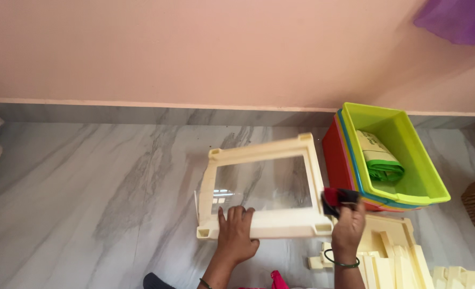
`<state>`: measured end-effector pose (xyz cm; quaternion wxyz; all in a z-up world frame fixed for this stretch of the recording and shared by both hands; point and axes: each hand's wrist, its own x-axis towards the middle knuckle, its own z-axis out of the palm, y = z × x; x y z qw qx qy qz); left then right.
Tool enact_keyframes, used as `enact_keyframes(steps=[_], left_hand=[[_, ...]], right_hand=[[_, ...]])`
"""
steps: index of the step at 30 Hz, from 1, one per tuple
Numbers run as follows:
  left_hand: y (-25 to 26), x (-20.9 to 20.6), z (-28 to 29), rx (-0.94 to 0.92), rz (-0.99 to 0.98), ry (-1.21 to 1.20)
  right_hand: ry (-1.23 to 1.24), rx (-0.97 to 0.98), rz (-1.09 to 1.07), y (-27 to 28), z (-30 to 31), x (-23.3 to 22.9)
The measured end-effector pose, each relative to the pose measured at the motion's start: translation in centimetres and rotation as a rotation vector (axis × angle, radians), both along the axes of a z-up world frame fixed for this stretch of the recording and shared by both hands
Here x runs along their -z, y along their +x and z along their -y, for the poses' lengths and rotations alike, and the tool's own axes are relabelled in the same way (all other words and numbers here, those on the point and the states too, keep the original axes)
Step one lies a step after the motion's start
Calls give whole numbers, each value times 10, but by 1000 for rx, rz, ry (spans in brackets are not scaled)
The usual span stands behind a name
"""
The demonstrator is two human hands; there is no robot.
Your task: The person assembles a rectangular plastic frame by inserting small plastic corner pieces into the frame slots. They then use a red cloth to wipe the frame surface.
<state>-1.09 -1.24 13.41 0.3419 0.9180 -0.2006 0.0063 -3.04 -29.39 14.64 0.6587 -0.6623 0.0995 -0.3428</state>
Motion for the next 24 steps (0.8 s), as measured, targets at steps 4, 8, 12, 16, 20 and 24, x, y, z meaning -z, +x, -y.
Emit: enact_keyframes(steps=[4,8,12,16,20,24], left_hand=[[2,-14,-9,-111,108,-247],[7,-6,-17,-176,-35,-673],[17,16,-33,-77,-266,-1264],[29,40,-43,-158,-551,-1505],[37,66,-45,-171,-680,-1512],[43,94,-46,-252,-817,-1456]], right_hand=[[163,141,321,0,-20,3],[-339,196,-24,0,-38,30],[-141,-240,-282,1,-88,39],[-395,-556,-517,-3,-129,11],[-734,-727,-742,-4,-149,-12],[-756,-788,-858,0,-154,-13]])
